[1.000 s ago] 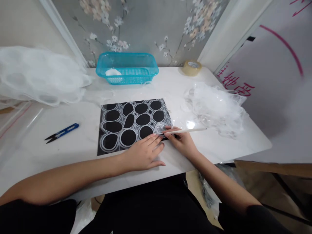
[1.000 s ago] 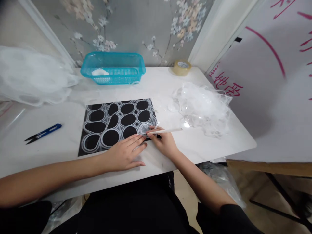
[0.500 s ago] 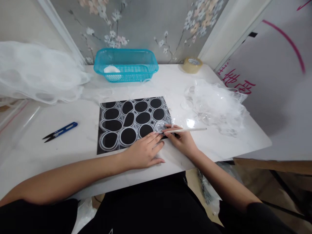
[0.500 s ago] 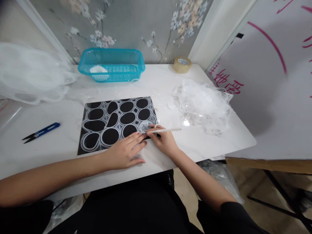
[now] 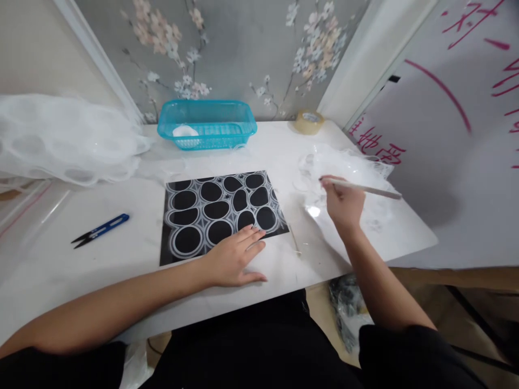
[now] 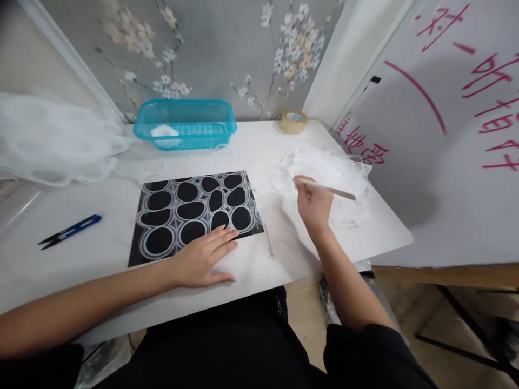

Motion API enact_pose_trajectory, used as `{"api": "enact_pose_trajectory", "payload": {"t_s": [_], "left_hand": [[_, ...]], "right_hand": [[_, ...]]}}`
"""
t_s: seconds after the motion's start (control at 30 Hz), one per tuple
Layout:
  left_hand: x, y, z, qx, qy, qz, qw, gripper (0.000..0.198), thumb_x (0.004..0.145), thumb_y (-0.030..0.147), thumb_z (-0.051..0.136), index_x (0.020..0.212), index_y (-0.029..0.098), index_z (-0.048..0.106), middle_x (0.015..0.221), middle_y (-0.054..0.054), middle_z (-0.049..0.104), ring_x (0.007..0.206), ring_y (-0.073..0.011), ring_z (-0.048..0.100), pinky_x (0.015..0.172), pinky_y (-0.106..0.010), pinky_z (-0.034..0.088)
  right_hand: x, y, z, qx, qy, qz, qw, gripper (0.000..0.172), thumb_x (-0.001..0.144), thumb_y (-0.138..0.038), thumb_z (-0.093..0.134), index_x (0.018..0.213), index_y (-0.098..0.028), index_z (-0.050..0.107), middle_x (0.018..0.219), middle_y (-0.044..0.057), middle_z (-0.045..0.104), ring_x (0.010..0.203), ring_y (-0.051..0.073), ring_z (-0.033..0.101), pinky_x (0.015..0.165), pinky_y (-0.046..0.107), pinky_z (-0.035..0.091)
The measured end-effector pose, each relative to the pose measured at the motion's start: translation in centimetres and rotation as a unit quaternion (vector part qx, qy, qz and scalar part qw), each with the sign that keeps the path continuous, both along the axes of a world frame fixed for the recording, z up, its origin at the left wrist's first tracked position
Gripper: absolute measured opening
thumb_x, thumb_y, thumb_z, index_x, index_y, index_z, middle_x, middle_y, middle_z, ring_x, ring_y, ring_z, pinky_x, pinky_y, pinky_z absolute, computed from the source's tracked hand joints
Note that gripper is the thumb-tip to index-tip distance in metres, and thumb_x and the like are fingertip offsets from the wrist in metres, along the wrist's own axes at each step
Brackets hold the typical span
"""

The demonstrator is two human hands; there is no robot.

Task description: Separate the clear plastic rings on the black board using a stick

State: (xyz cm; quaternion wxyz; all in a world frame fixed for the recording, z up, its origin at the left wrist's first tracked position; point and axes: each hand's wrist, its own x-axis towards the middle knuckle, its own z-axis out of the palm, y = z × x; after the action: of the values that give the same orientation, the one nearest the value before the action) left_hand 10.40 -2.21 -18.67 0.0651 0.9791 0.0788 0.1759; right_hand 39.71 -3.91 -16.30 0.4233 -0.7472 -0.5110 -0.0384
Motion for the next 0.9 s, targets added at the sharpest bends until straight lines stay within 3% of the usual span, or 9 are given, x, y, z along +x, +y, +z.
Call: {"api": "enact_pose_trajectory", "payload": {"t_s": [0.17,0.27,0.47,0.77,0.9], "left_hand": [[2.2,-0.3,1.1,0.072,-0.028,-0.007,0.997,0.055,0.092,0.055,0.043,0.109,0.005,0.061,0.114,-0.019,0.064,0.105,-0.0292,0.061,0.099,-0.045,0.046],[4.3,-0.2,1.6,0.092,-0.026,-0.025,0.995,0.054,0.092,0.054,0.043,0.108,0.006,0.061,0.113,-0.016,0.065,0.102,-0.0277,0.061,0.098,-0.043,0.046],[7.2,0.6,0.7,0.11,0.005,0.003,0.994,0.06,0.093,0.056,0.039,0.11,0.003,0.061,0.114,-0.021,0.064,0.109,-0.0307,0.059,0.1,-0.042,0.044],[7.4,0.8,0.2,0.095,0.024,0.012,0.995,0.059,0.097,0.052,0.03,0.112,0.002,0.059,0.112,-0.019,0.065,0.11,-0.0292,0.06,0.102,-0.041,0.044],[7.5,0.9,0.1,0.093,0.02,0.003,0.995,0.058,0.096,0.052,0.035,0.111,0.001,0.059,0.112,-0.021,0.064,0.11,-0.0305,0.06,0.102,-0.042,0.044]], "right_hand": [[-2.5,-4.1,-2.4,-0.069,0.11,0.18,0.975,0.025,0.086,-0.036,0.055,0.086,-0.018,0.073,0.094,0.008,0.074,0.093,0.026,0.068,0.084,0.038,0.052],[-3.6,-4.4,-3.7,-0.072,0.167,0.228,0.956,0.023,0.086,-0.035,0.056,0.09,-0.019,0.072,0.097,0.009,0.073,0.099,0.025,0.067,0.09,0.04,0.051],[-3.1,-3.5,-3.4,-0.078,0.199,0.253,0.944,0.02,0.086,-0.033,0.057,0.09,-0.019,0.071,0.095,0.008,0.073,0.099,0.026,0.066,0.086,0.04,0.052],[-3.2,-3.7,-3.1,-0.078,0.18,0.26,0.945,0.017,0.086,-0.029,0.057,0.087,-0.021,0.072,0.093,0.006,0.073,0.098,0.025,0.066,0.085,0.038,0.053],[-3.2,-3.6,-3.1,-0.081,0.168,0.257,0.948,0.017,0.087,-0.029,0.057,0.087,-0.02,0.071,0.093,0.006,0.073,0.095,0.024,0.067,0.082,0.037,0.054]]}}
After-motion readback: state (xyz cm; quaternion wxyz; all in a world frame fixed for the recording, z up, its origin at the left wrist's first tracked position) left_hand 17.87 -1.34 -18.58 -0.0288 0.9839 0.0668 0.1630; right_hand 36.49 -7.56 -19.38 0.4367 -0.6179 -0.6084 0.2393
